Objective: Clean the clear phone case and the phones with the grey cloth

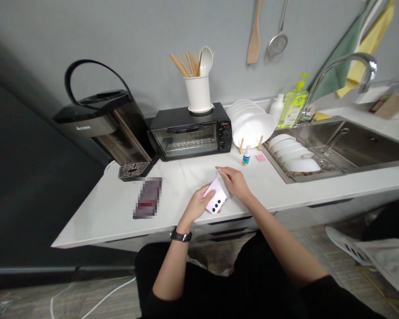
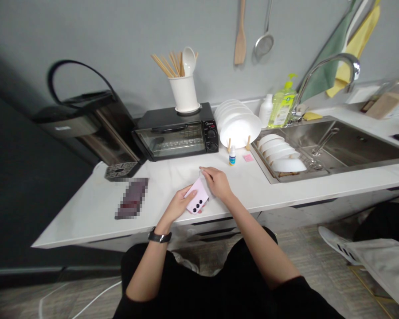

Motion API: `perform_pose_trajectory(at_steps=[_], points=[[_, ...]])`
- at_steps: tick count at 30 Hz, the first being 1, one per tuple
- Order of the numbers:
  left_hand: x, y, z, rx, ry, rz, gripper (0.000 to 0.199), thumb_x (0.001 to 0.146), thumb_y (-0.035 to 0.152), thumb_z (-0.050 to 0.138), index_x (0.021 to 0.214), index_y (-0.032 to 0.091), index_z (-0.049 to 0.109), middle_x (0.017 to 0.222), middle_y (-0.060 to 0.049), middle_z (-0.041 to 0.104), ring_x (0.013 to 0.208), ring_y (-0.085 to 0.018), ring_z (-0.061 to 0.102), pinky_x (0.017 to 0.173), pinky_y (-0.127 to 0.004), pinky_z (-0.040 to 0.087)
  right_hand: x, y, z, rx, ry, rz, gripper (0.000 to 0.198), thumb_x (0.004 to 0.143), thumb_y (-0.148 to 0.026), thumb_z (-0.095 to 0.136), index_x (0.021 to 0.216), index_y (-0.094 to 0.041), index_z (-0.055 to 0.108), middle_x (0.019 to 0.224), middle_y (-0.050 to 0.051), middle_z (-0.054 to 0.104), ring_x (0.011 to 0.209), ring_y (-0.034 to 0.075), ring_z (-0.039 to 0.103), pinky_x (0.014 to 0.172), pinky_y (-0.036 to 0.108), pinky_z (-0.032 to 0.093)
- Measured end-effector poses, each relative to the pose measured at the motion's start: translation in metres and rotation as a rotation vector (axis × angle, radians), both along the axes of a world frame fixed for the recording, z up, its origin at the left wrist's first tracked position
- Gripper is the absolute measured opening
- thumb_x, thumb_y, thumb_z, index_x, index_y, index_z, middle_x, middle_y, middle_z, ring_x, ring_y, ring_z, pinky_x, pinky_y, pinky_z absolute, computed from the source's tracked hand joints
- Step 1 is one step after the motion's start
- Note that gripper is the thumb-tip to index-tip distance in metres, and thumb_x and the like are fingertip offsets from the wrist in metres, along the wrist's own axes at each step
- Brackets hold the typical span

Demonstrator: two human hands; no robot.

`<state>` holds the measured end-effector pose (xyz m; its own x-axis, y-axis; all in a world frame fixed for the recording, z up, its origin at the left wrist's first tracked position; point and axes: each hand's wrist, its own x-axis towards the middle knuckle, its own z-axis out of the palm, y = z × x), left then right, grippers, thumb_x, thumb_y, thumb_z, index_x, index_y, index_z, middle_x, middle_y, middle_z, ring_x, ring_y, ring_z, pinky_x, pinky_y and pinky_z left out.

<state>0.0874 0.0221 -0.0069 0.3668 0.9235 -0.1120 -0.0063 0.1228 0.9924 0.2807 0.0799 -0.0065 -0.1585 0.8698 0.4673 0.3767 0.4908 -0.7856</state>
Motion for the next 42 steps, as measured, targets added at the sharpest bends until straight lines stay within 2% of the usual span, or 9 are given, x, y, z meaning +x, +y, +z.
perform_pose_trajectory(at_steps=[4,6,8,11,16,19,28,38,42], points=[[-0.002,-0.001,-0.002,0.001,-0.046,0.032,0.074,0.085,0.063,0.075,0.136,0.011,0.060,0.087,-0.008,0.077,0.064,-0.021,0.075,0.055,-0.032,0.063,-0.005,-0.001,-0.007,-0.015,0.141,0.064,0.057,0.102,-0.053,0.051,0.150,-0.024,0.053,0.142,0.012,0.067,0.117,0.025,0.069,0.101,0.041,0.053],[-0.002,-0.002,-0.003,0.016,-0.045,0.053,0.072,0.087,0.062,0.073,0.137,0.012,0.060,0.089,-0.008,0.078,0.062,-0.021,0.074,0.053,-0.031,0.062,-0.004,-0.001,-0.010,-0.089,0.179,-0.071,0.061,0.094,-0.061,0.061,0.138,-0.020,0.062,0.127,0.013,0.074,0.102,0.025,0.071,0.088,0.037,0.056],[-0.002,-0.003,-0.004,0.029,-0.042,0.076,0.069,0.088,0.061,0.072,0.135,0.012,0.061,0.088,-0.008,0.078,0.061,-0.021,0.074,0.050,-0.029,0.061,-0.001,-0.002,-0.011,-0.125,0.113,-0.193,0.051,0.090,-0.065,0.065,0.109,-0.018,0.074,0.097,0.008,0.078,0.083,0.023,0.070,0.076,0.033,0.054],[-0.002,-0.003,-0.005,0.025,-0.057,0.102,0.068,0.088,0.061,0.072,0.133,0.012,0.062,0.087,-0.008,0.077,0.062,-0.022,0.074,0.052,-0.031,0.062,0.002,-0.005,-0.010,-0.080,0.011,-0.217,0.046,0.100,-0.058,0.054,0.089,-0.018,0.076,0.076,0.004,0.074,0.071,0.021,0.066,0.073,0.032,0.050],[-0.003,-0.002,-0.004,-0.001,-0.047,0.048,0.066,0.087,0.062,0.073,0.131,0.013,0.062,0.082,-0.006,0.076,0.063,-0.023,0.075,0.053,-0.032,0.062,-0.003,-0.008,0.000,0.022,-0.043,-0.029,0.035,0.106,-0.039,0.048,0.119,-0.019,0.074,0.117,0.008,0.078,0.105,0.023,0.072,0.091,0.031,0.052],[-0.003,-0.002,-0.004,-0.003,-0.026,0.013,0.059,0.087,0.062,0.074,0.119,0.013,0.065,0.080,-0.005,0.075,0.061,-0.022,0.074,0.053,-0.032,0.062,-0.009,-0.009,0.004,0.120,-0.246,0.066,0.034,0.109,-0.034,0.044,0.119,-0.022,0.074,0.122,0.007,0.075,0.112,0.021,0.069,0.098,0.032,0.050],[-0.004,0.000,-0.009,0.049,-0.149,0.164,0.064,0.090,0.060,0.070,0.130,0.011,0.061,0.087,-0.009,0.077,0.063,-0.022,0.074,0.049,-0.028,0.059,-0.011,-0.021,-0.001,-0.078,-0.367,-0.316,0.040,0.110,-0.044,0.038,0.117,-0.019,0.069,0.089,0.009,0.079,0.080,0.026,0.074,0.069,0.031,0.045],[-0.005,-0.007,-0.003,-0.025,-0.065,-0.055,0.060,0.089,0.060,0.073,0.129,0.016,0.064,0.081,-0.006,0.076,0.062,-0.023,0.074,0.053,-0.032,0.061,-0.012,-0.012,0.021,-0.044,-0.603,-0.165,0.034,0.110,-0.038,0.040,0.096,-0.023,0.068,0.088,0.007,0.078,0.080,0.023,0.072,0.066,0.030,0.039],[-0.004,-0.002,-0.009,0.000,-0.117,0.073,0.066,0.088,0.061,0.072,0.132,0.012,0.063,0.084,-0.007,0.077,0.061,-0.022,0.073,0.052,-0.032,0.061,-0.024,-0.023,0.015,0.005,-0.494,-0.274,0.038,0.111,-0.031,0.032,0.129,-0.019,0.064,0.114,0.011,0.076,0.095,0.026,0.072,0.078,0.033,0.048]])
